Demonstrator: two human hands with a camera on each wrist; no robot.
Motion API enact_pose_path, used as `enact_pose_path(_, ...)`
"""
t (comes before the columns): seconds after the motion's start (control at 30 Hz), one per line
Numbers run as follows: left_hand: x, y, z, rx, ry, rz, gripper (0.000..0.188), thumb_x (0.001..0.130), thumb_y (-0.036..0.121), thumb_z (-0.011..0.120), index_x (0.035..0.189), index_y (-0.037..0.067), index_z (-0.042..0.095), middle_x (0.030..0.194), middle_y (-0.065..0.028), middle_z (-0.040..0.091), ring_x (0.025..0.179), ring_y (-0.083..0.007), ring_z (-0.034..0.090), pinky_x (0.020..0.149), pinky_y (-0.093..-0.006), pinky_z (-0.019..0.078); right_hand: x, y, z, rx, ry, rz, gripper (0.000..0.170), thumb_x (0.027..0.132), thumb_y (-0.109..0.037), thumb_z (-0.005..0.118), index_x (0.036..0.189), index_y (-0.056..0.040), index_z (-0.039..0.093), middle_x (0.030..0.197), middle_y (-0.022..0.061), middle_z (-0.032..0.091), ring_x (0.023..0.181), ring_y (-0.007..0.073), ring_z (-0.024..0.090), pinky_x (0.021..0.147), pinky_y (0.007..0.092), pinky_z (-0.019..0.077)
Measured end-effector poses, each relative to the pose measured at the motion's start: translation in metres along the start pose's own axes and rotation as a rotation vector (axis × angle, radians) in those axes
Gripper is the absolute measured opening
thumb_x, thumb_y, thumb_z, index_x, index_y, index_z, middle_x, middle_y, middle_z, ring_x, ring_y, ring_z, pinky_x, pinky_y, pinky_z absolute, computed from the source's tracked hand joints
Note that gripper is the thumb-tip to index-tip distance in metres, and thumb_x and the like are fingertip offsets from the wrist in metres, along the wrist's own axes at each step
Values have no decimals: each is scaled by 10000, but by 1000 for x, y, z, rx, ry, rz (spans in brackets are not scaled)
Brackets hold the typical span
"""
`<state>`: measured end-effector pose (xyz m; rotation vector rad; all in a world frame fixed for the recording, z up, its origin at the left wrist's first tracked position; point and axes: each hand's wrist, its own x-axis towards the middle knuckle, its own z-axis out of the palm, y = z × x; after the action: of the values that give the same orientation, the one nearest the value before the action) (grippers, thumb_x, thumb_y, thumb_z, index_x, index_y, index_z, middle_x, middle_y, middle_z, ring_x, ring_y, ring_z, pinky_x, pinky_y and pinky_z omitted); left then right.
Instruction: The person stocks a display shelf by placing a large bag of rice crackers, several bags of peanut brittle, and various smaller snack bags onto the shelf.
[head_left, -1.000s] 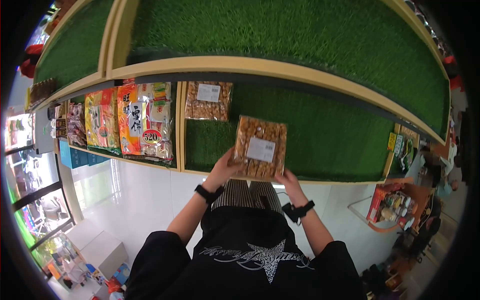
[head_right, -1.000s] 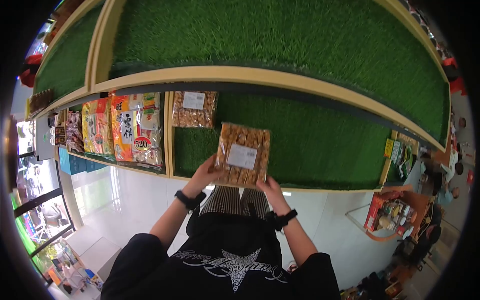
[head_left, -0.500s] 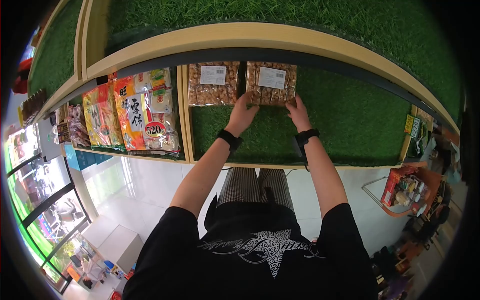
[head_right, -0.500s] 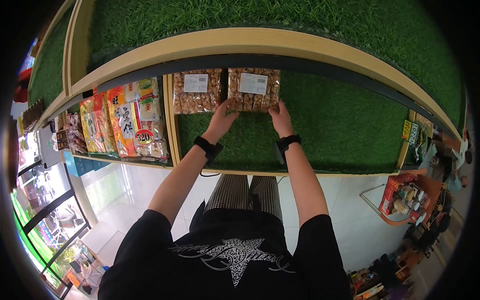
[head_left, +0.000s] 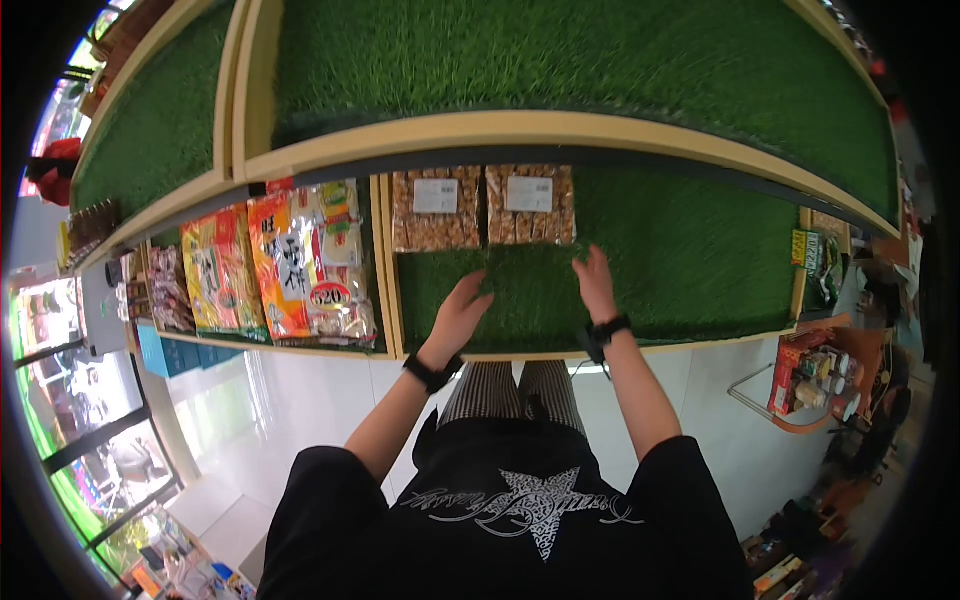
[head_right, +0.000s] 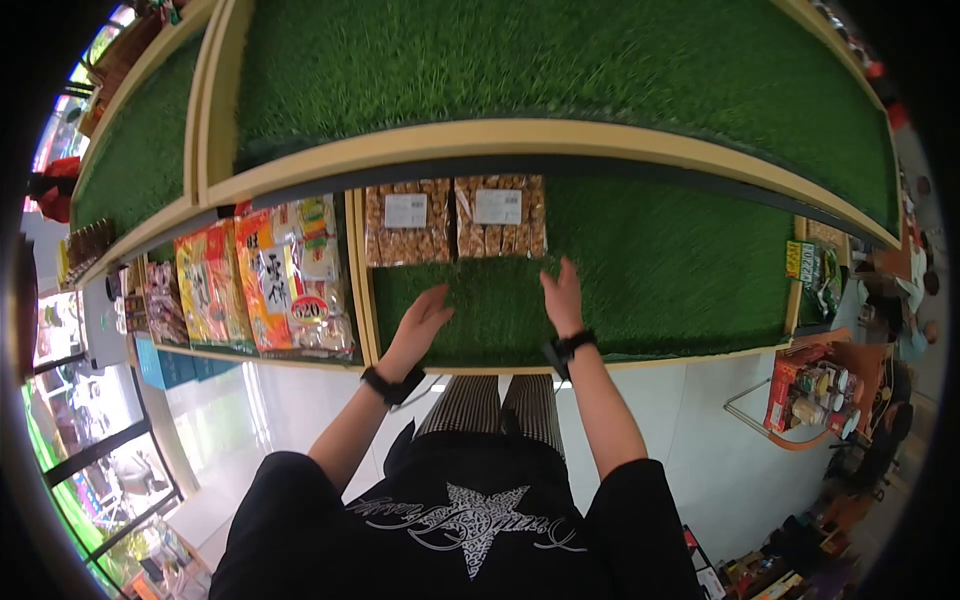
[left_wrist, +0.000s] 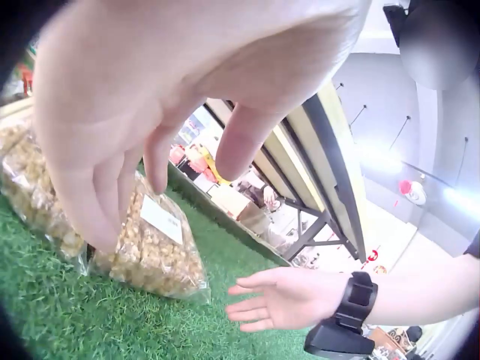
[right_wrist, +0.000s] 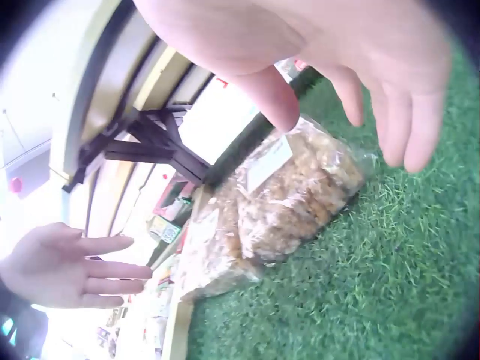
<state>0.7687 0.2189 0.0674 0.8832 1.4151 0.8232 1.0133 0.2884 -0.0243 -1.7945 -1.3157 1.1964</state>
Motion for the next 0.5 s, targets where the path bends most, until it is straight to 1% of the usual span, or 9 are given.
enact_pose_path(0.07, -27, 11, -13, -49, -29, 7, 436, 826, 133, 509, 1220, -3, 383, 1212, -145, 454, 1127, -227, 430, 924, -306, 341, -40, -7, -17, 126, -97, 61, 496, 805, -237, 560, 1188, 27, 389, 1155, 212, 463, 1061, 279, 470, 874, 332, 381)
enact_pose_path(0.13, -45, 12, -27, -56, -58, -43, 402, 833, 117, 497, 1198, -18, 402, 1178, -140, 480, 1110, -210, 445, 916, -295, 350, -90, -25, -34, 181, -198, 101, 434, 797, -212, 568, 1143, 13, 434, 1086, 179, 514, 980, 236, 520, 816, 307, 419)
enact_pose_path(0.2, -59, 23, -38, -49, -121, -65, 374, 835, 115, 491, 1179, -17, 421, 1145, -139, 502, 1084, -200, 463, 903, -284, 361, -135, -19, -41, 149, -205, 85, 379, 792, -202, 573, 1105, -12, 473, 1020, 149, 548, 896, 206, 550, 766, 292, 439)
enact_pose_path(0.27, -67, 31, -40, -35, -151, -64, 350, 838, 113, 484, 1160, -16, 436, 1117, -139, 521, 1057, -193, 480, 887, -275, 371, -176, -37, -55, -32, -153, 2, 340, 790, -203, 576, 1068, -21, 505, 967, 128, 573, 836, 194, 560, 733, 293, 445)
enact_pose_path(0.33, -72, 46, -34, 15, -160, -52, 335, 840, 122, 476, 1145, -15, 451, 1101, -138, 534, 1041, -189, 490, 875, -274, 375, -204, -44, -63, 53, -89, 109, 301, 787, -205, 578, 1024, -24, 531, 909, 116, 588, 786, 190, 562, 703, 290, 449)
enact_pose_path(0.37, -71, 48, -31, 46, -179, -25, 333, 842, 124, 476, 1145, -10, 453, 1099, -134, 536, 1037, -187, 492, 873, -273, 375, -217, -50, -66, 140, -50, 172, 282, 790, -198, 574, 1004, -17, 536, 877, 113, 593, 784, 185, 565, 701, 282, 449)
enact_pose_path(0.47, -66, 58, -8, 108, -255, 53, 326, 843, 121, 474, 1144, -1, 457, 1089, -125, 542, 1025, -182, 496, 868, -275, 376, -240, -71, -72, 199, 74, 162, 271, 794, -185, 567, 1002, -14, 532, 878, 115, 592, 806, 188, 570, 708, 278, 449)
enact_pose_path(0.5, -65, 64, 1, 125, -268, 88, 321, 842, 116, 472, 1143, 3, 460, 1082, -118, 545, 1019, -179, 498, 864, -276, 378, -243, -72, -74, 176, 93, 116, 264, 796, -172, 562, 1002, -10, 531, 897, 121, 588, 826, 199, 573, 717, 277, 449)
